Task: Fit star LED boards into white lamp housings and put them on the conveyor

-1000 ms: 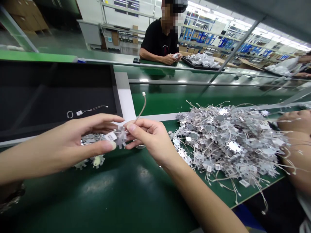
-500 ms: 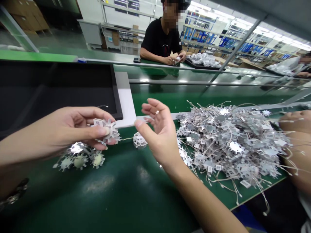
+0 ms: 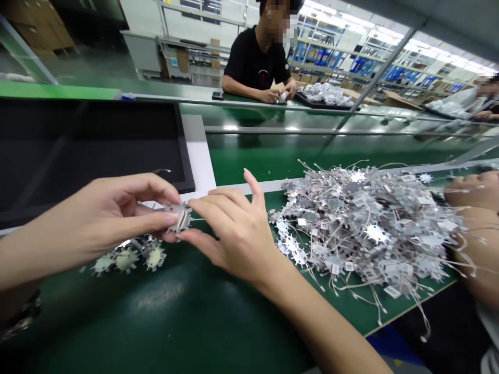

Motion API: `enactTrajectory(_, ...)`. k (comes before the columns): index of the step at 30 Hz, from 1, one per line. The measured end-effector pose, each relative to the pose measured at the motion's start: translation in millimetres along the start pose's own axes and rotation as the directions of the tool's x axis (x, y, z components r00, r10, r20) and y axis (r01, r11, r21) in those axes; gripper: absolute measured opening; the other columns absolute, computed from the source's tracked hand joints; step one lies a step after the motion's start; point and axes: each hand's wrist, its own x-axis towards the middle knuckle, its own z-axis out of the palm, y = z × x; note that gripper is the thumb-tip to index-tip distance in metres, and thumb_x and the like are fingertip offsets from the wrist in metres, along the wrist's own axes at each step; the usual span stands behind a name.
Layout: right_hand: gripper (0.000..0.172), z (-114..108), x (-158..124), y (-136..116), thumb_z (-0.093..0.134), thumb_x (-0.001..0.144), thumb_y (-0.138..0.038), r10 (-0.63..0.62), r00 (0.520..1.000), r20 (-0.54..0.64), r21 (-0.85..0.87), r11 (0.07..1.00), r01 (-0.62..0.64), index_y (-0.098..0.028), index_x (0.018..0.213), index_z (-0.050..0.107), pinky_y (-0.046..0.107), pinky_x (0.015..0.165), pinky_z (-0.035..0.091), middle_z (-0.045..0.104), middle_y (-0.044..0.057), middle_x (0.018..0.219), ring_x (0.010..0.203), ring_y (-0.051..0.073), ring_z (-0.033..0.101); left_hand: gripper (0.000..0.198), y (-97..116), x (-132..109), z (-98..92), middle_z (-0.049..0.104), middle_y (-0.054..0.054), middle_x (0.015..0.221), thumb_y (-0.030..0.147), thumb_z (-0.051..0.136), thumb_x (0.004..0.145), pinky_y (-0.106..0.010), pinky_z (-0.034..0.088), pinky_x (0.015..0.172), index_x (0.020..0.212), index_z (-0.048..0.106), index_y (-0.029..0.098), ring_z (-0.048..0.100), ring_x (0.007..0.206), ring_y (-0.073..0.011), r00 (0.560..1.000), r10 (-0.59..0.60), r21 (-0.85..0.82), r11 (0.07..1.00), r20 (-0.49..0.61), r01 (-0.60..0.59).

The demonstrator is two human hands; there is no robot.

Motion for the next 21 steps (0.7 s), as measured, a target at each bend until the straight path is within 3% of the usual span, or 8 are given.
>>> enactTrajectory(4, 0.032, -2.9, 1.2, -0.3, 0.069, 0.096, -0.038, -0.011, 1.000, -0.018, 0.093, 0.996, 0.013, -0.024, 0.124, 0.065, 0.049, 0.121, 0.032, 0.081, 0.006, 0.116, 0.105, 0.023, 0.075, 0.015, -3.2, -0.7, -0.2, 0.078, 0.005, 0.076, 0.024, 0.069, 0.087, -0.012, 0.050, 0.041, 0.101, 0.063, 0.023, 0.077, 0.064, -0.0157, 1.000, -0.017, -0.025, 1.000, -0.003, 0.017)
enactTrajectory(9, 0.007, -6.7, 4.2, -0.9, 0.067, 0.097, -0.023, -0.040, 0.991, -0.126, 0.105, 0.993, 0.054, -0.024, 0.104, 0.069, 0.043, 0.105, 0.047, 0.082, 0.005, 0.103, 0.097, 0.021, 0.076, 0.020, -4.9, -1.1, 1.0, 0.079, 0.004, 0.078, 0.023, 0.067, 0.088, -0.012, 0.060, 0.056, 0.108, 0.062, 0.022, 0.080, 0.073, -0.0158, 1.000, -0.005, -0.047, 0.999, -0.016, 0.004)
enactTrajectory(13, 0.005, -7.3, 4.9, 0.2, 0.070, 0.094, -0.021, -0.063, 0.982, -0.180, 0.044, 0.996, 0.072, -0.026, 0.094, 0.068, 0.039, 0.090, 0.051, 0.081, 0.002, 0.091, 0.083, 0.020, 0.075, 0.017, -5.2, -1.2, 3.2, 0.081, 0.002, 0.086, 0.023, 0.068, 0.088, -0.010, 0.062, 0.064, 0.104, 0.065, 0.021, 0.081, 0.077, -0.0156, 1.000, -0.024, -0.039, 0.999, -0.020, 0.023)
enactTrajectory(18, 0.011, -5.5, 1.2, 0.4, 0.072, 0.091, -0.017, -0.028, 0.969, -0.247, 0.091, 0.994, 0.052, -0.026, 0.090, 0.067, 0.037, 0.072, 0.051, 0.079, 0.001, 0.081, 0.073, 0.019, 0.073, 0.045, -9.7, -1.9, 2.3, 0.083, -0.002, 0.097, 0.031, 0.072, 0.091, -0.019, 0.066, 0.068, 0.134, 0.061, 0.021, 0.082, 0.086, -0.0216, 0.992, -0.118, -0.044, 0.992, 0.042, 0.120)
enactTrajectory(21, 0.012, -3.1, -1.2, -1.3, 0.073, 0.090, -0.017, -0.007, 0.959, -0.284, 0.101, 0.994, 0.038, -0.026, 0.090, 0.066, 0.036, 0.068, 0.051, 0.079, 0.001, 0.078, 0.070, 0.019, 0.073, 0.034, -11.2, -1.4, 4.7, 0.083, -0.003, 0.094, 0.032, 0.074, 0.091, -0.021, 0.068, 0.069, 0.123, 0.071, 0.020, 0.081, 0.086, -0.0222, 0.984, -0.146, -0.140, 0.977, 0.106, 0.160)
